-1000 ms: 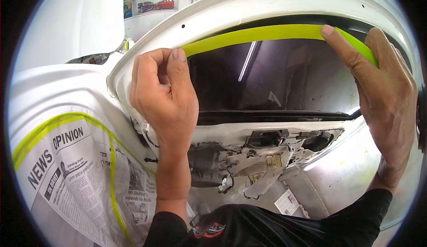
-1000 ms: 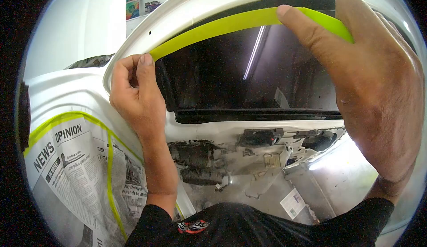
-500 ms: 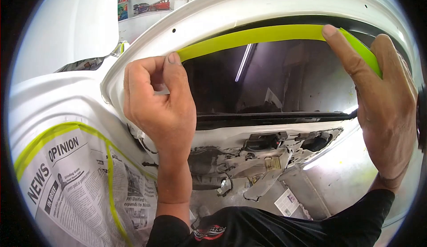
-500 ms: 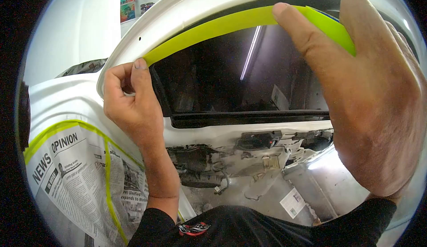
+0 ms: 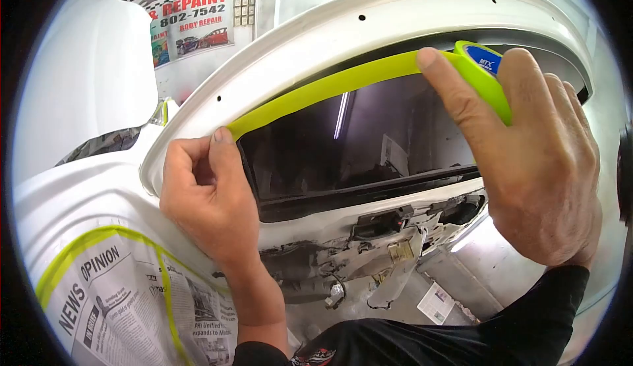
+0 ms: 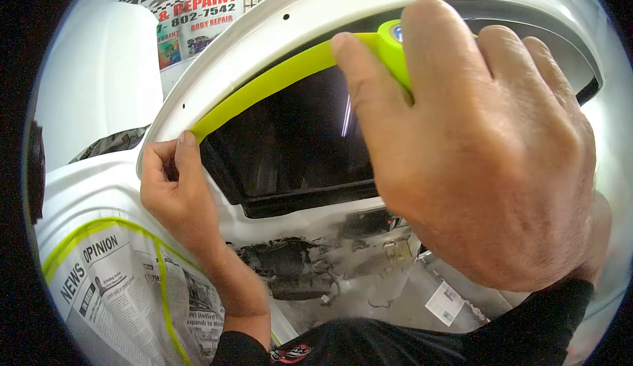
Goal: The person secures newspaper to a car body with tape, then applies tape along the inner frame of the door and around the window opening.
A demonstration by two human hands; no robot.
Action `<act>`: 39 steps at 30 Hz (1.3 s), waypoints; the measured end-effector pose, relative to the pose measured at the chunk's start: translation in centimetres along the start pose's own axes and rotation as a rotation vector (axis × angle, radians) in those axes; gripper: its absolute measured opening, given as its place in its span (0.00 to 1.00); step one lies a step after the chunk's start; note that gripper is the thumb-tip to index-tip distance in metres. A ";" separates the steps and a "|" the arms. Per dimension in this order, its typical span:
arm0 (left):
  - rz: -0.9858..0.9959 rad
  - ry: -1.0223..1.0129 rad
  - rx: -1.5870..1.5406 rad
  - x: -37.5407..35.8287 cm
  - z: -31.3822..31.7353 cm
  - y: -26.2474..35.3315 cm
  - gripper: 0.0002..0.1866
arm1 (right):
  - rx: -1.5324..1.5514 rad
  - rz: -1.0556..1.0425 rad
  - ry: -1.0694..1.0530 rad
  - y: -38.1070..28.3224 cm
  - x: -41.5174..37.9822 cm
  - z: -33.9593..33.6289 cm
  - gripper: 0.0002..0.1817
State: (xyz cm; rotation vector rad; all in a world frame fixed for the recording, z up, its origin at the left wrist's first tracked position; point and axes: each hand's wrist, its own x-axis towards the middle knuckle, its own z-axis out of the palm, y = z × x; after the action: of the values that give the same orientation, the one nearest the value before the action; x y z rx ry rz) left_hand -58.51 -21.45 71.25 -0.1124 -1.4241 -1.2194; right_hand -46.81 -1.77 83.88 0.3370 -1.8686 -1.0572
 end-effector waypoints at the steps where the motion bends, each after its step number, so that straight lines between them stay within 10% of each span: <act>1: -0.002 -0.003 -0.004 0.0 -0.1 0.0 0.11 | -0.008 -0.006 -0.002 -0.1 0.1 0.1 0.28; 39: -0.093 -0.142 -0.002 0.6 -1.2 -0.7 0.13 | -0.154 -0.053 -0.138 -1.2 1.9 -1.2 0.23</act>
State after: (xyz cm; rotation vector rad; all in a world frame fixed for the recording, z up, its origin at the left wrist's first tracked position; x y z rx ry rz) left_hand -58.30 -22.96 71.04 -0.1376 -1.5661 -1.3099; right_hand -47.07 -4.26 84.29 0.2299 -1.8943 -1.2804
